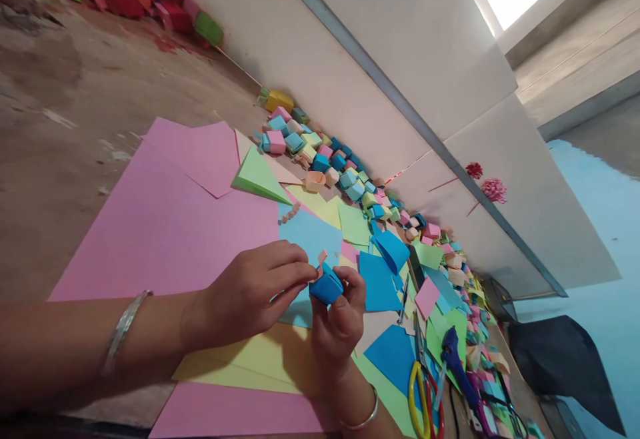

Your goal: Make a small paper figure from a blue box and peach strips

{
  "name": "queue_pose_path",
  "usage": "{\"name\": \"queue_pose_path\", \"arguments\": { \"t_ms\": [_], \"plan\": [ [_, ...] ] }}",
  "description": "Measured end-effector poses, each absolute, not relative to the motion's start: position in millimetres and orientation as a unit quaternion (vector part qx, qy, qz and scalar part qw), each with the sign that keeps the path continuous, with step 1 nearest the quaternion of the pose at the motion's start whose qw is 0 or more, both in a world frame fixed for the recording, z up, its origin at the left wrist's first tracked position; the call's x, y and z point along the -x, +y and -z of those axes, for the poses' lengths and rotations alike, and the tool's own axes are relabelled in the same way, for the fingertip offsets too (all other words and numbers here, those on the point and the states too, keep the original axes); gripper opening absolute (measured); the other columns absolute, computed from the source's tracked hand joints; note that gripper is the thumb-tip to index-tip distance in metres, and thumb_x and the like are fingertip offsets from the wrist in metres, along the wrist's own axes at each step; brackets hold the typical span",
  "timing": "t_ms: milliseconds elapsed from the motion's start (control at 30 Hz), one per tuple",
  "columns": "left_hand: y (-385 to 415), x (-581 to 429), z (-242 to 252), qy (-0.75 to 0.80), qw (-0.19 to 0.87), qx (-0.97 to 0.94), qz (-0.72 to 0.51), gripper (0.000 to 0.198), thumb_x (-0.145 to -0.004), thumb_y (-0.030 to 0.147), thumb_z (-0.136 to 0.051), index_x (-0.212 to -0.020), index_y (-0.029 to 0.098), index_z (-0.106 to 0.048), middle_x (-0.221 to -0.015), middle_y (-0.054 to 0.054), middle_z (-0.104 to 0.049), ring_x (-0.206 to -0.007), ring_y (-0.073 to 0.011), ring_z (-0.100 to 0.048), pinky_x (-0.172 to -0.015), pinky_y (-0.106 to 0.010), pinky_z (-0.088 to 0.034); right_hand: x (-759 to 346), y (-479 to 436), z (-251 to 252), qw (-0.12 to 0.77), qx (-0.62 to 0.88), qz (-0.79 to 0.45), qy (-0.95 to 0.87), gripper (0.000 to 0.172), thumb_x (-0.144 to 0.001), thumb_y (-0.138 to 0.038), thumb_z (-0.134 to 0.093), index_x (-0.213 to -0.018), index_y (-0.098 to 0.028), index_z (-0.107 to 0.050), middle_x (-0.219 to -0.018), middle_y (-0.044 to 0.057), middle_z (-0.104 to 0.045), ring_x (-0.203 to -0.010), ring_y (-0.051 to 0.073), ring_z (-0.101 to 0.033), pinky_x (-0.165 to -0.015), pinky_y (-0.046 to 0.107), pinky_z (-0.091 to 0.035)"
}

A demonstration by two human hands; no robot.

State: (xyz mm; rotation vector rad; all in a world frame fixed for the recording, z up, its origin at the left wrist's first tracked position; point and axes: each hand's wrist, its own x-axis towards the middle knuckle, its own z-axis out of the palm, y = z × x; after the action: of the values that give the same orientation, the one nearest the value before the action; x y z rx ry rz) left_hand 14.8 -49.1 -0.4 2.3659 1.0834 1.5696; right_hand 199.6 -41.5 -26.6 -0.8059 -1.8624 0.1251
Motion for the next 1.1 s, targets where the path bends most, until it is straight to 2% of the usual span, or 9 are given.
{"name": "queue_pose_path", "arguments": {
  "t_ms": [233, 400, 633, 933, 1100],
  "plan": [
    [-50, -15, 3, 0.369, -0.009, -0.799, -0.475, 0.023, -0.093, 0.011, -0.044, -0.103, 0.014, -0.064, -0.083, -0.006, -0.062, -0.075, -0.0190, -0.055, -0.063, -0.030, -0.047, -198, -41, 24, 0.515, 0.336, -0.064, -0.786, 0.025, -0.082, -0.003, -0.062, -0.095, -0.023, -0.069, -0.118, 0.009, -0.054, -0.107, 0.023, -0.059, -0.079, 0.039, -0.054],
    [-50, -17, 3, 0.362, 0.030, -0.808, -0.465, 0.024, -0.095, 0.011, -0.040, -0.099, 0.012, -0.063, -0.083, -0.006, -0.060, -0.074, -0.0180, -0.055, -0.065, -0.029, -0.048, -197, -41, 28, 0.532, 0.333, -0.106, -0.772, 0.030, -0.084, -0.002, -0.060, -0.100, -0.026, -0.069, -0.121, 0.008, -0.053, -0.109, 0.023, -0.059, -0.080, 0.039, -0.054],
    [-50, -17, 5, 0.358, 0.074, -0.817, -0.446, 0.023, -0.092, 0.009, -0.040, -0.098, 0.011, -0.062, -0.086, -0.009, -0.061, -0.078, -0.0197, -0.057, -0.069, -0.032, -0.051, -203, -41, 37, 0.527, 0.366, -0.111, -0.759, 0.023, -0.087, -0.009, -0.060, -0.099, -0.026, -0.070, -0.120, 0.009, -0.054, -0.110, 0.025, -0.059, -0.081, 0.043, -0.055],
    [-50, -19, 8, 0.364, 0.076, -0.810, -0.453, 0.024, -0.091, 0.006, -0.039, -0.097, 0.012, -0.061, -0.086, -0.008, -0.060, -0.077, -0.0188, -0.057, -0.068, -0.031, -0.051, -204, -41, 34, 0.513, 0.366, -0.148, -0.762, 0.023, -0.082, -0.007, -0.065, -0.093, -0.025, -0.073, -0.116, 0.008, -0.055, -0.107, 0.025, -0.060, -0.079, 0.041, -0.055],
    [-50, -18, 9, 0.371, 0.074, -0.810, -0.449, 0.026, -0.091, 0.006, -0.037, -0.097, 0.012, -0.061, -0.086, -0.007, -0.059, -0.075, -0.0183, -0.055, -0.067, -0.030, -0.050, -202, -41, 29, 0.497, 0.361, -0.158, -0.773, 0.028, -0.084, -0.008, -0.062, -0.100, -0.027, -0.073, -0.116, 0.008, -0.054, -0.104, 0.023, -0.060, -0.078, 0.040, -0.055]
  ]
}}
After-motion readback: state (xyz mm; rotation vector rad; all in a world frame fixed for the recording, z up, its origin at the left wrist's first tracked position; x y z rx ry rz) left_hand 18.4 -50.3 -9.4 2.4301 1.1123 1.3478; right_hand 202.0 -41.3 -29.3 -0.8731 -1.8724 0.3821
